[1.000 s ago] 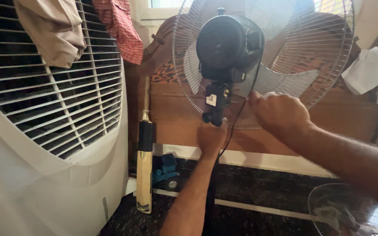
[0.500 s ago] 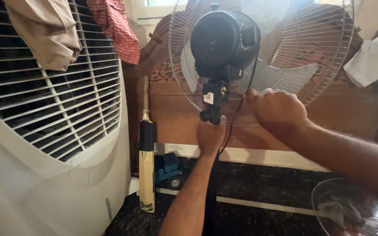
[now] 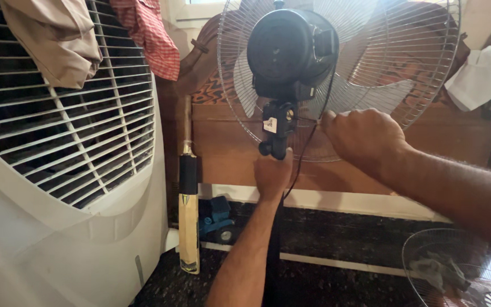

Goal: The person uses a screwdriver to loosen and tighten screws on the neck and motor housing of a standing fan. They adjust the fan head angle and secure the components in place.

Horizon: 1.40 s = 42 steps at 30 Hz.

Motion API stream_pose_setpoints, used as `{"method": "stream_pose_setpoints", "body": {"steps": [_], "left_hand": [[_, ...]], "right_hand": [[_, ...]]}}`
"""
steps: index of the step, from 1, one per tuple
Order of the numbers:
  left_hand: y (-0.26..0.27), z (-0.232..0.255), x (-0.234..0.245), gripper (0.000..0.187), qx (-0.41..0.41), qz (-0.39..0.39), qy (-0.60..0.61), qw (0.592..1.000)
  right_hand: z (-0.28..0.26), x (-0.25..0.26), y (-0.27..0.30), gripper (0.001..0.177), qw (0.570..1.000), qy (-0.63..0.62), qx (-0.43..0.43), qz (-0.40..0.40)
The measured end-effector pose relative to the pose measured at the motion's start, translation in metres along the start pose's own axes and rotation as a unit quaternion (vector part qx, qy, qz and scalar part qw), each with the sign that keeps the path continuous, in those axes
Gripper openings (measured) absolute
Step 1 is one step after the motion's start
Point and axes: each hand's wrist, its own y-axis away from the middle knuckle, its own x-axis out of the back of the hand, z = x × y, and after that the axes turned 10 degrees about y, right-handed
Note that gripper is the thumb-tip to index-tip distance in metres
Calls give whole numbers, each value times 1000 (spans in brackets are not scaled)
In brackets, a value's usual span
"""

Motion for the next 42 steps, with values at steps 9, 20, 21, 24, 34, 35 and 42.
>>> {"method": "stream_pose_setpoints", "body": {"steps": [9, 20, 21, 24, 34, 35, 42], "left_hand": [[1, 5, 3, 31, 9, 10, 34, 999], [0, 3, 1, 34, 23, -12, -1, 1000], [0, 3, 1, 36, 32, -24, -4, 999], [0, 3, 0, 38, 50, -3, -30, 998], [0, 4, 5, 29, -57, 1, 18, 998], [1, 5, 6, 29, -47, -6, 2, 999], [2, 11, 9, 26, -16, -29, 36, 999]], "right_hand": [[1, 7, -1, 23, 1000, 11, 0, -6], [-10, -12, 3, 9, 996, 29, -50, 70], [-8, -14, 3, 9, 997, 22, -37, 69], [-3, -19, 4, 11, 996, 6, -4, 84], [-10, -21, 4, 15, 996, 7, -41, 82], [-12, -22, 5, 10, 995, 15, -51, 87], [-7, -23, 6, 23, 997, -23, -2, 79]]}}
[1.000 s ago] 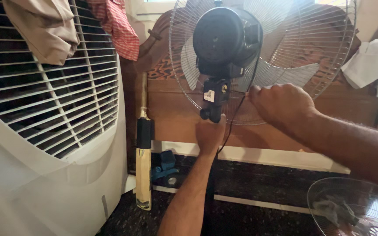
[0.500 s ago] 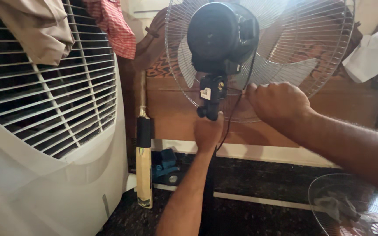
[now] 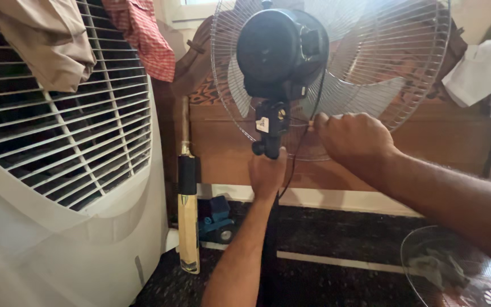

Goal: The person uses a screwdriver to loosen and tighten screws on the neck and motor housing of a standing fan. They adjust the fan head angle and secure the components in place.

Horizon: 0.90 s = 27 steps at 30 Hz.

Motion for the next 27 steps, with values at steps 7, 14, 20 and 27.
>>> {"method": "stream_pose_setpoints", "body": {"steps": [7, 14, 20, 27], "left_hand": [[-1, 1, -2, 26, 13, 21, 14, 1000], [-4, -2, -3, 32, 6, 25, -28, 999], [-5, 1, -4, 32, 45, 31, -43, 998], [-7, -4, -3, 27, 102, 6, -18, 995]], "right_hand": [[1, 3, -3, 13, 1000, -14, 4, 0], [-9, 2, -4, 12, 999, -19, -40, -5], [-7, 11, -2, 24, 981, -162, -83, -70], [11, 41, 4, 65, 947, -295, -20, -124]]}}
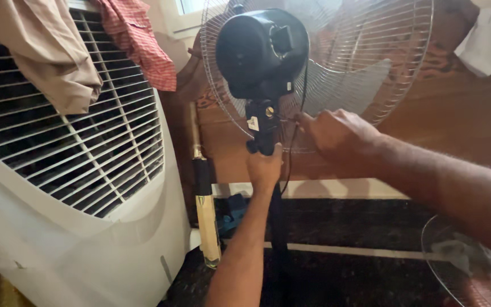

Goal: The person uses a screwdriver to loosen and tighten screws on the neck and motor housing of a standing fan. They adjust the fan head angle and secure the components in place.

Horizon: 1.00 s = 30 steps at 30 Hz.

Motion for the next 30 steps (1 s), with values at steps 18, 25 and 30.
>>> {"method": "stream_pose_setpoints", "body": {"steps": [18, 25, 30], "left_hand": [[-1, -8, 1, 25, -10, -15, 29, 999], [-1, -7, 1, 30, 6, -11, 1, 1000], [-1, -4, 3, 31, -11, -7, -18, 1000]], "right_hand": [[-16, -62, -14, 26, 893, 391, -57, 216], [-14, -61, -12, 9, 875, 427, -57, 219], [-12, -59, -12, 11, 872, 432, -53, 223]]}}
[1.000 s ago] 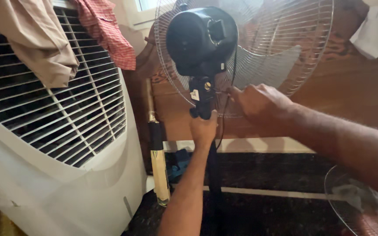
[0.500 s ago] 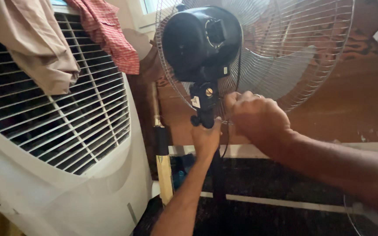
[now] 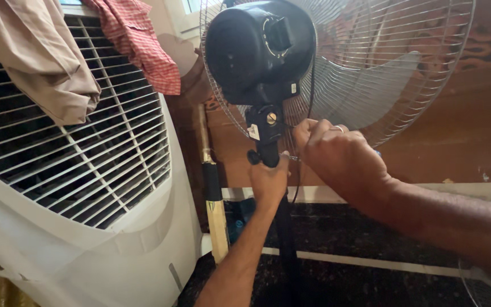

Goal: The person uses a screwdriver to loosen and tighten screws on the neck and motor housing of a standing fan. They adjust the fan head angle and secure the components in place.

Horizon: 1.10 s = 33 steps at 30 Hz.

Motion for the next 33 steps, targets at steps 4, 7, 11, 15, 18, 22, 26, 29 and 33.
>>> {"method": "stream_pose_setpoints", "body": {"steps": [4, 7, 11, 15, 18, 22, 26, 29, 33], "left_hand": [[1, -2, -1, 26, -18, -3, 41, 999], [0, -2, -1, 29, -23, -2, 27, 999], [1, 2, -1, 29, -10, 3, 11, 1000], [7, 7, -1, 24, -18, 0, 81, 997], [7, 9, 0, 22, -7, 3, 65, 998], [6, 6, -2, 23, -61, 9, 47, 997], [5, 7, -3, 26, -23, 24, 46, 998], [5, 8, -3, 28, 34, 14, 44, 998], [6, 4, -4, 28, -83, 46, -10, 995]], "right_hand": [[5, -1, -2, 10, 1000, -17, 19, -8], [21, -6, -13, 25, 984, -141, 75, -76], [32, -3, -15, 18, 978, -180, 85, -58], [34, 5, -18, 14, 981, -164, 75, -73], [38, 9, -25, 13, 979, -169, 83, -81], [36, 12, -32, 15, 974, -179, 73, -121], [35, 9, -28, 31, 977, -179, 74, -85], [30, 5, -29, 15, 982, -148, 66, -101], [20, 0, -24, 10, 985, -136, 60, -82]]}}
